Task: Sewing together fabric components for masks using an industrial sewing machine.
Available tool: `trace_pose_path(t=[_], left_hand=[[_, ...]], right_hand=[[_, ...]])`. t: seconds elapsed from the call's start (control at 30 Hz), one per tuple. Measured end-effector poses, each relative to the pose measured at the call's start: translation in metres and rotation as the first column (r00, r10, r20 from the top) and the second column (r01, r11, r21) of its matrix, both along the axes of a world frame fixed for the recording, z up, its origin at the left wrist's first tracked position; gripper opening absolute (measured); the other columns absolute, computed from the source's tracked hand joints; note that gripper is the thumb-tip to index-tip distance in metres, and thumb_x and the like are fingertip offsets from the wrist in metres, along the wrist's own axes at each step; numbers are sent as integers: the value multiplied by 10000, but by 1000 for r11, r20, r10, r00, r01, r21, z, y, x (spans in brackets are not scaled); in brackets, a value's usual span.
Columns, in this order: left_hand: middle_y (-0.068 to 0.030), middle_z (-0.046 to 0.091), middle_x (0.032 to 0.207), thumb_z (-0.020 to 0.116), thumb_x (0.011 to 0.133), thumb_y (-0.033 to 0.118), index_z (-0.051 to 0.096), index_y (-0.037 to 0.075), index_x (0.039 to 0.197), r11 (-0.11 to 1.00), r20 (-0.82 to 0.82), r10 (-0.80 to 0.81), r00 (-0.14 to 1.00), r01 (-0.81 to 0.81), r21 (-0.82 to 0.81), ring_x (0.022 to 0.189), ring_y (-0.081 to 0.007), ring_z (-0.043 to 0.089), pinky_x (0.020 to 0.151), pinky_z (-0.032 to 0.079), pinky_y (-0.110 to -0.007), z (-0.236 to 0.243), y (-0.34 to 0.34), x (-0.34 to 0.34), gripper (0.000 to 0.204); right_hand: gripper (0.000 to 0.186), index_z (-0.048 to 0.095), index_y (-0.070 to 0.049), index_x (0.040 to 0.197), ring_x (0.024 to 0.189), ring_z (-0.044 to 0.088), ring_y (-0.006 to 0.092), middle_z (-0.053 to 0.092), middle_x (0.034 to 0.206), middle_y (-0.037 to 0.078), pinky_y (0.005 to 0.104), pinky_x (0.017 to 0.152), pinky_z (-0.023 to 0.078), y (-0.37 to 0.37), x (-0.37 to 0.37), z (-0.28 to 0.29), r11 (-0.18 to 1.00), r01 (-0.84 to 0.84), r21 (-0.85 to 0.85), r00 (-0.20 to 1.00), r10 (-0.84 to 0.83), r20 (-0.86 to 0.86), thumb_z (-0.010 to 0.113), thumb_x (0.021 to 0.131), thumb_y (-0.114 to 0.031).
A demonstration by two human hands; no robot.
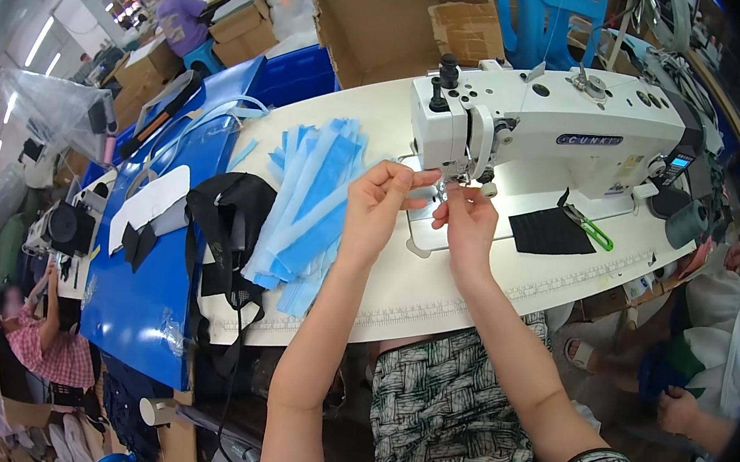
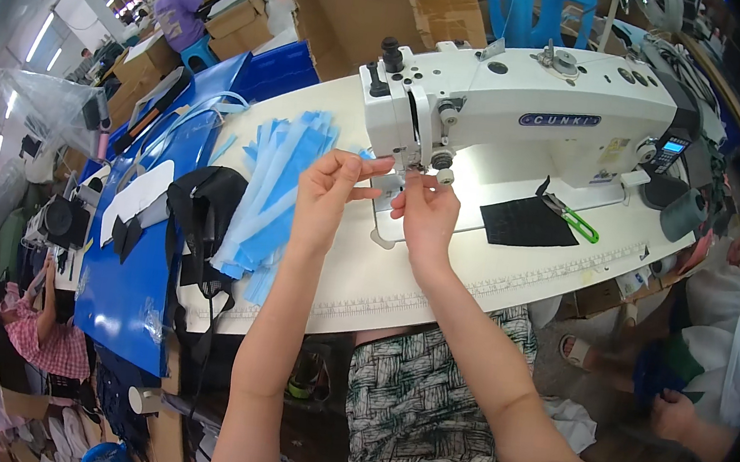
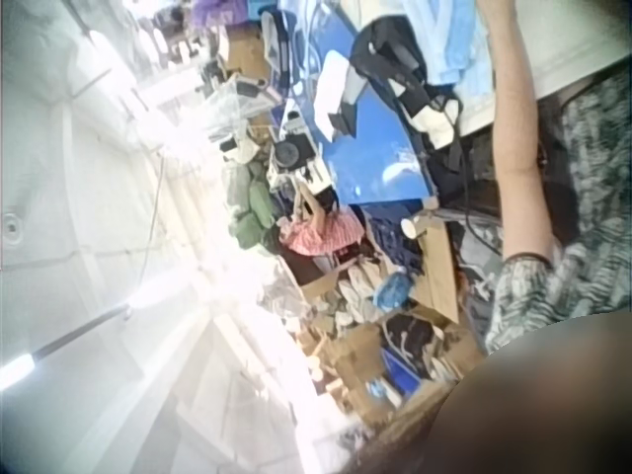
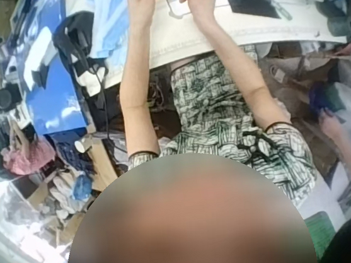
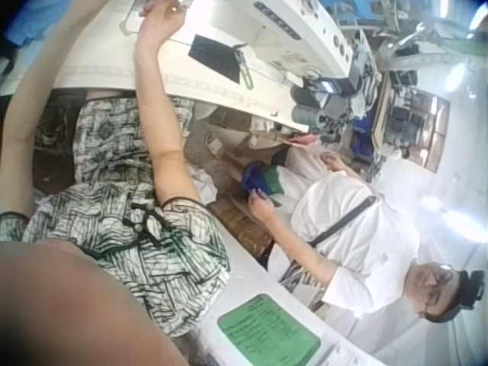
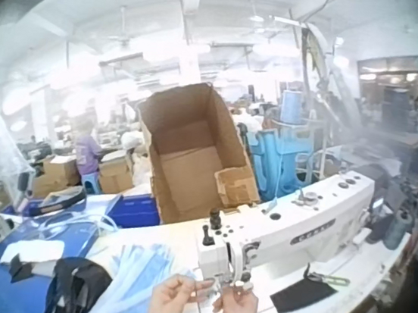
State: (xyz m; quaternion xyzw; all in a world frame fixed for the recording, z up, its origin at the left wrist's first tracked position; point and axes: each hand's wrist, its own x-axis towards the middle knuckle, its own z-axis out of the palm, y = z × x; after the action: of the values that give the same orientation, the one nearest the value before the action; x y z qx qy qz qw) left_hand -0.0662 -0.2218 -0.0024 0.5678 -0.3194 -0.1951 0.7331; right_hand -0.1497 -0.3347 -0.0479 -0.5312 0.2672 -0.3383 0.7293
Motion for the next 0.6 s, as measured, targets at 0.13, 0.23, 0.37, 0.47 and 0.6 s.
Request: trace_pose_path(t=[0.13,0.23,0.37,0.47,0.6], left_hand=[[-161,759,1145,539,1094,203,638,8,1029,1000,12,4,1000,-3,-15,1067,-178,721,821,592,-273,-9,3,2,228],[-152,762,1132,554,1087,192,639,9,1024,1000,29,0,1000,-1,23,1051,-155,719,798,587,-256,-13,3,3,211],[-162,761,1136,556,1088,209,641,38,997,999,41,12,999,-13,39,1070,-191,729,789,601,-279,-19,-4,-3,211],[-156,762,1137,555,1090,218,632,43,978,999,33,6,999,-8,48,1065,-182,728,795,593,-273,-21,-9,-7,222],[-163,757,1148,576,1075,173,657,10,1150,997,6,-20,1000,20,80,1064,-181,726,801,589,-272,-23,-15,-23,197]], right_hand=[[227,598,-30,998,579,518,98,567,684,2,245,545,426,0,2,-4,917,-95,386,995,77,62,656,1033,-247],[200,579,-101,955,591,478,89,515,686,-32,216,537,374,-1,2,-7,715,-360,600,933,261,248,662,1030,-268],[171,565,-104,963,576,448,81,480,676,-41,214,529,356,-9,3,-15,696,-339,633,941,247,231,631,1044,-239],[101,551,-104,1002,561,401,68,428,659,-48,220,513,327,-23,-4,-21,678,-300,672,954,202,222,592,1051,-182],[65,511,-112,989,538,331,69,357,640,-73,237,506,277,-62,-25,-16,649,-235,723,926,-76,369,549,1041,-105]])
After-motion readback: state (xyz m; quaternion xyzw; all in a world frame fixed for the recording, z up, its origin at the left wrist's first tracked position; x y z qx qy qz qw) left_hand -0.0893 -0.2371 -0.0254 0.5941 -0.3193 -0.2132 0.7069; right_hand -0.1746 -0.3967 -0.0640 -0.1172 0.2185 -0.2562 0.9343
